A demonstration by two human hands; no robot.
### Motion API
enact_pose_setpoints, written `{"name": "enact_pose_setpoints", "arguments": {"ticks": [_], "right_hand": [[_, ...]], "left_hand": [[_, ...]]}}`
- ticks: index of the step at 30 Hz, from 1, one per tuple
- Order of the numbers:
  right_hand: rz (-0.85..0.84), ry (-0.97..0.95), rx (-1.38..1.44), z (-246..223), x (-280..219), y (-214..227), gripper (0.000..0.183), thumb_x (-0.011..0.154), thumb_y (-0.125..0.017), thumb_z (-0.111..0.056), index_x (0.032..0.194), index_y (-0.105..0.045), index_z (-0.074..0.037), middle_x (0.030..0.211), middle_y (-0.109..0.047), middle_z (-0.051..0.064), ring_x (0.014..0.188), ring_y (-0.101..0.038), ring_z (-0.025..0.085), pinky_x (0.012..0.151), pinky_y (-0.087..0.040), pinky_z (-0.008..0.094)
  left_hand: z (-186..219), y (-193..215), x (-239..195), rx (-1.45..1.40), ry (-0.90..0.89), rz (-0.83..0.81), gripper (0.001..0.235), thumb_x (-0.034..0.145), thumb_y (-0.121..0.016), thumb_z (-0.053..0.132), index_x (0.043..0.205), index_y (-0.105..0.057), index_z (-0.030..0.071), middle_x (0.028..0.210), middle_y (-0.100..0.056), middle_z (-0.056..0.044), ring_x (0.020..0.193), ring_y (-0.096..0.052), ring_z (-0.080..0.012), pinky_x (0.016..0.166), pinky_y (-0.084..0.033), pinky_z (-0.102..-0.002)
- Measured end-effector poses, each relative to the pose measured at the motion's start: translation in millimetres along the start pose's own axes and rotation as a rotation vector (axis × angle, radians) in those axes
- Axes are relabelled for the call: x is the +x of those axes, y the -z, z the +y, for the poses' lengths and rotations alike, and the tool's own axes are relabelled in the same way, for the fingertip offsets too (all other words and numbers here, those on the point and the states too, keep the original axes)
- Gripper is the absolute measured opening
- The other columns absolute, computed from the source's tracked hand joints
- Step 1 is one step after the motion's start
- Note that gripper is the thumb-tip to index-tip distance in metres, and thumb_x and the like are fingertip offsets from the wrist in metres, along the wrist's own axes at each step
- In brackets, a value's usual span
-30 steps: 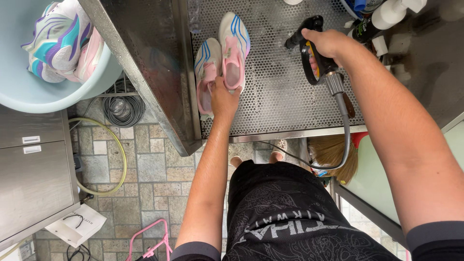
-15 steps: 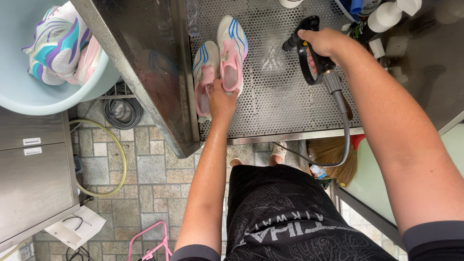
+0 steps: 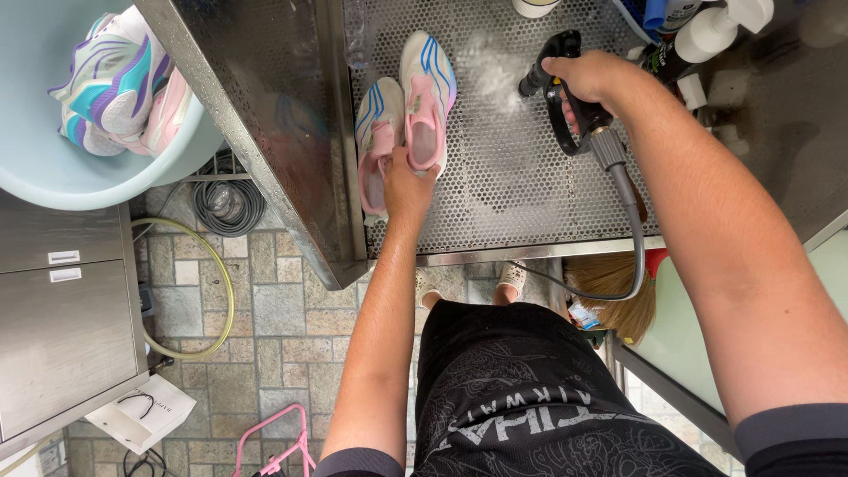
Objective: The person washes a pair of white sneakers with pink and blue accents in a sink, then moves them to a metal grate. They use a pressure washer to rinse the shoes thoroughly, rotating them to clean all sides, and finally places them back into a basin.
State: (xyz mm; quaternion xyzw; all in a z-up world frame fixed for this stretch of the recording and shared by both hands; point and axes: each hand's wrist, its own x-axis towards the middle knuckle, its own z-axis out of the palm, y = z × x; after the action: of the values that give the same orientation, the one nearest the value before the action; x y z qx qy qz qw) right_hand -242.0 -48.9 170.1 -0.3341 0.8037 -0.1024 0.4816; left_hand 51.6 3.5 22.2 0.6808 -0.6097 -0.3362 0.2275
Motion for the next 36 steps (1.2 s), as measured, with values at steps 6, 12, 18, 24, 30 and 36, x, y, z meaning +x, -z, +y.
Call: {"name": "enact_pose_setpoints", "arguments": {"ticks": [6,12,18,24,30,36], "right_hand": [[-0.003,0.013,-0.011,2.0,10.5,0.2,0.058,0.103,-0.055,-0.055,0.092,-0.061,0.002,0.076,-0.061,0.012,0.06,-0.063,0.021,0.055,-0.058,0.042],[-0.006,0.005,-0.016,0.9,14.3,-0.5,0.059,0.103,-0.055,-0.054,0.092,-0.061,0.004,0.077,-0.061,0.013,0.06,-0.062,0.022,0.055,-0.057,0.043],[0.023,0.002,-0.041,-2.6,12.4,-1.7,0.057,0.104,-0.053,-0.052,0.092,-0.062,0.002,0.076,-0.062,0.013,0.06,-0.063,0.021,0.055,-0.058,0.041],[0.015,0.003,-0.048,-6.3,12.0,-0.5,0.056,0.105,-0.053,-0.052,0.09,-0.061,0.002,0.074,-0.061,0.013,0.058,-0.063,0.021,0.054,-0.058,0.041],[0.012,0.018,-0.061,-7.1,12.7,1.1,0.058,0.106,-0.053,-0.052,0.086,-0.059,0.002,0.071,-0.059,0.012,0.057,-0.061,0.021,0.054,-0.057,0.041],[0.006,0.014,-0.066,-7.4,13.4,1.0,0.055,0.106,-0.053,-0.051,0.084,-0.059,-0.001,0.07,-0.059,0.01,0.056,-0.06,0.019,0.054,-0.057,0.041]], "left_hand": [[0.3,0.1,0.3,-0.012,-0.026,0.016,0.059,0.077,-0.088,0.022,0.12,-0.053,0.003,0.121,-0.064,-0.022,0.116,-0.061,-0.0394,0.093,-0.052,-0.049],[2.5,2.2,-0.8,-0.014,-0.022,0.014,0.056,0.076,-0.088,0.022,0.117,-0.054,0.003,0.118,-0.066,-0.02,0.115,-0.061,-0.0388,0.093,-0.052,-0.049],[3.5,1.6,-1.6,-0.003,-0.015,0.014,0.055,0.077,-0.087,0.023,0.117,-0.054,0.004,0.119,-0.065,-0.019,0.114,-0.062,-0.0371,0.091,-0.052,-0.048],[2.7,1.3,-0.9,0.001,-0.003,0.007,0.057,0.078,-0.087,0.023,0.119,-0.053,0.004,0.121,-0.063,-0.02,0.114,-0.062,-0.0372,0.091,-0.053,-0.048],[1.4,1.2,-0.8,0.001,-0.006,0.01,0.058,0.078,-0.087,0.022,0.121,-0.053,0.004,0.122,-0.063,-0.021,0.115,-0.062,-0.0378,0.092,-0.053,-0.048],[6.2,4.6,-2.5,0.005,-0.01,0.013,0.057,0.077,-0.088,0.022,0.119,-0.055,0.004,0.119,-0.066,-0.02,0.115,-0.062,-0.0375,0.091,-0.053,-0.048]]}}
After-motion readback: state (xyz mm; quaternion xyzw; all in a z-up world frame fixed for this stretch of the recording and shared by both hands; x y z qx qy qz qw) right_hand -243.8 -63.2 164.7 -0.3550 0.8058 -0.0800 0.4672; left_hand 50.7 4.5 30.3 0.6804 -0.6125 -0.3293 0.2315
